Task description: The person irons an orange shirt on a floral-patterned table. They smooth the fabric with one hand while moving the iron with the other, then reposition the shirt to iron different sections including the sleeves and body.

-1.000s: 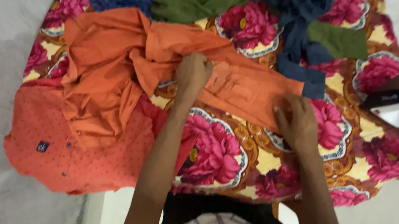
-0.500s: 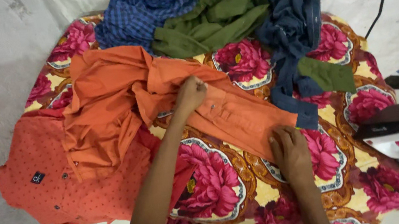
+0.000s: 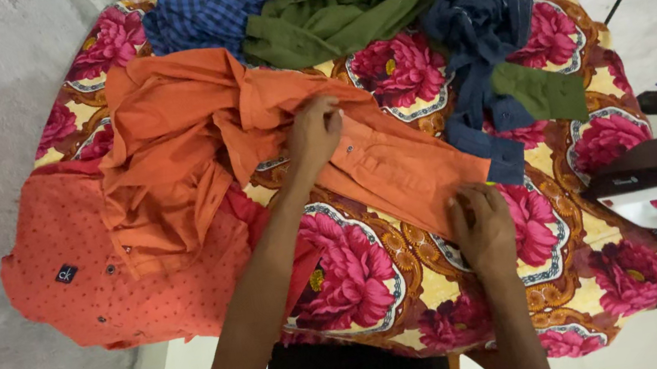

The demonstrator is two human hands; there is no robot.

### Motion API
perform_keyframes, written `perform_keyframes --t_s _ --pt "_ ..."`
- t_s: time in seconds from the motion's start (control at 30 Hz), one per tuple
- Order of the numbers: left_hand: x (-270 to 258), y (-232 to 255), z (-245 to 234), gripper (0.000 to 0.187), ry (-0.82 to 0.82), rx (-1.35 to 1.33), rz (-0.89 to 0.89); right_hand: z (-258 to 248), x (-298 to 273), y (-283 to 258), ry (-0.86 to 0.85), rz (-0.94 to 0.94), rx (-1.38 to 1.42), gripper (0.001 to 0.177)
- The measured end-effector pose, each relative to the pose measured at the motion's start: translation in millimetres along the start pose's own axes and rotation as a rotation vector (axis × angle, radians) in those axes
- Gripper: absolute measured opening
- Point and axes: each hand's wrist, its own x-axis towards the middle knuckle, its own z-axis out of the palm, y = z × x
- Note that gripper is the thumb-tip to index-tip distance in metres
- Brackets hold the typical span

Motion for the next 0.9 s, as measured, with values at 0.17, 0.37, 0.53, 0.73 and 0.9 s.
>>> perform_keyframes --t_s 0.17,0.37,0.53,0.73,0.9 --pt "-20 30 9 0.03 -0.042 0.18 0.27 5 2 7 0.093 -0.055 -0.137 0.021" --pt "-45 56 22 0.095 -0.474 0.415 0.501 18 13 21 -0.014 -0.248 -0.387 0.059" --pt "-39 48 11 0.11 -0.522 0.509 0.466 24 5 24 -0.104 -0.155 -0.41 0.065" --pt "-27 37 1 0.119 -0.583 0.496 0.346 17 3 26 -0.109 -0.16 -0.394 0.064" --pt "-25 38 2 0.119 -0.564 0.493 0.345 21 8 21 -0.105 -0.15 -0.382 0.064"
